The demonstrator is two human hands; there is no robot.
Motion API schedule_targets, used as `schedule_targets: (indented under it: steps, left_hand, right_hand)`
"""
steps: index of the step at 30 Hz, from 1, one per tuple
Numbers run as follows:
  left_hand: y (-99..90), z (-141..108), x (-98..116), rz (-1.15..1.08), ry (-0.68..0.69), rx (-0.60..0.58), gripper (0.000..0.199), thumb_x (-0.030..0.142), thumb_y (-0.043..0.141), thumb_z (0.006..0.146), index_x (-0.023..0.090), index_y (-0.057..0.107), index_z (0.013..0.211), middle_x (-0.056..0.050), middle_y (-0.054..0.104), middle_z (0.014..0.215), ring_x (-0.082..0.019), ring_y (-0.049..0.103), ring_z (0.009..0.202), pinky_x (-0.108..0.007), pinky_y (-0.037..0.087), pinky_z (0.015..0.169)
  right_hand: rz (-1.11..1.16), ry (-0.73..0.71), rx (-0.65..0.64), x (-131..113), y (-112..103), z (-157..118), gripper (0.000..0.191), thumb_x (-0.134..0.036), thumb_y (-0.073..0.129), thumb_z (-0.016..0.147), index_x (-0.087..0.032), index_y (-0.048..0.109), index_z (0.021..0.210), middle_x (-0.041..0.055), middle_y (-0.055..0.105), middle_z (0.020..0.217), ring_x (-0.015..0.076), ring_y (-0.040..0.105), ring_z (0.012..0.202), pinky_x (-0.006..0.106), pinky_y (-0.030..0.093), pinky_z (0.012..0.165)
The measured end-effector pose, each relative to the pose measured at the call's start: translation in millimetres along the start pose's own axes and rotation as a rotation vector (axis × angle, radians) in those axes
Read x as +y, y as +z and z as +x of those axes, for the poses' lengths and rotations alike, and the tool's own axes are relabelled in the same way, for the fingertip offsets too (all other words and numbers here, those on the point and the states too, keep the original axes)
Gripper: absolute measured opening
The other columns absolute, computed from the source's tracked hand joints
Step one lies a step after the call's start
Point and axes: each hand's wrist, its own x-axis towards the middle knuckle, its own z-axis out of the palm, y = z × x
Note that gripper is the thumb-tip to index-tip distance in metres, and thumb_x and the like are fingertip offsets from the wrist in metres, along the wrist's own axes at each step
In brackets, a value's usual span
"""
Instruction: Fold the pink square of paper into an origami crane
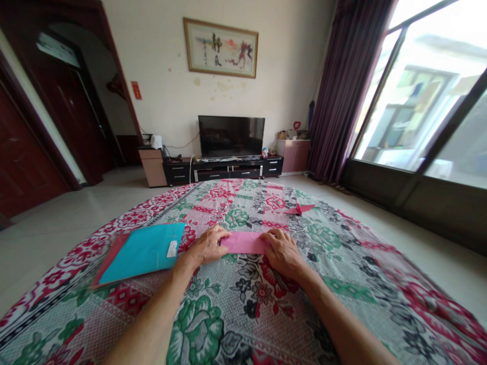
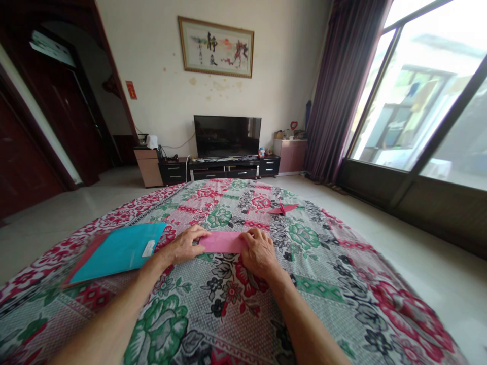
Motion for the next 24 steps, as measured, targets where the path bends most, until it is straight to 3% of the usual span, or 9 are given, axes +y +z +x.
schedule_targets:
  steps: [8,13,18,22,24]
  left_hand:
    - [-5.8,-1.1,-9.8,-0.1,0.034,-0.1,0.044,0.015,0.053,0.069,0.021,0.058,0.113,-0.004,0.055,0.111,-0.014,0.052,0.104,-0.026,0.04,0.094]
    - [-8.7,0.2,-13.0,-0.118,0.057,-0.149,0.048,0.008,0.052,0.067,0.023,0.059,0.111,-0.003,0.055,0.113,-0.014,0.052,0.105,-0.026,0.04,0.093]
    - [-10.5,3.7,-9.5,-0.109,0.0,-0.202,0.044,0.01,0.05,0.066,0.021,0.061,0.108,-0.005,0.053,0.115,-0.016,0.051,0.106,-0.026,0.039,0.094]
    - [-4.9,6.8,9.6,0.01,-0.102,-0.15,0.028,0.034,0.05,0.075,0.023,0.064,0.098,-0.006,0.055,0.104,-0.02,0.053,0.1,-0.031,0.039,0.092]
    - [1.9,6.3,22.7,0.097,-0.177,-0.053,0.039,0.05,0.051,0.074,0.021,0.062,0.096,-0.008,0.054,0.102,-0.023,0.053,0.097,-0.036,0.04,0.089]
  right_hand:
    - [0.03,-0.032,-0.031,6.1,-1.3,-0.5,0.033,-0.027,0.038,0.086,-0.029,0.054,0.115,0.0056,0.049,0.117,0.0218,0.044,0.104,0.035,0.034,0.087]
    - [0.074,-0.027,-0.093,16.1,-1.9,1.7,0.042,-0.02,0.04,0.082,-0.033,0.052,0.12,0.0038,0.045,0.125,0.0222,0.04,0.111,0.038,0.032,0.091]
    - [0.146,-0.027,-0.134,20.2,-4.5,4.7,0.043,-0.018,0.037,0.08,-0.032,0.055,0.116,0.003,0.045,0.125,0.0222,0.039,0.114,0.038,0.03,0.094]
    - [0.11,0.048,-0.084,6.8,-2.4,3.5,0.033,-0.026,0.035,0.084,-0.03,0.058,0.108,0.0044,0.049,0.118,0.0234,0.043,0.107,0.039,0.033,0.088]
    - [0.056,0.077,0.008,-3.5,0.7,1.3,0.03,-0.037,0.036,0.085,-0.027,0.058,0.103,0.006,0.051,0.112,0.0238,0.045,0.102,0.038,0.034,0.085]
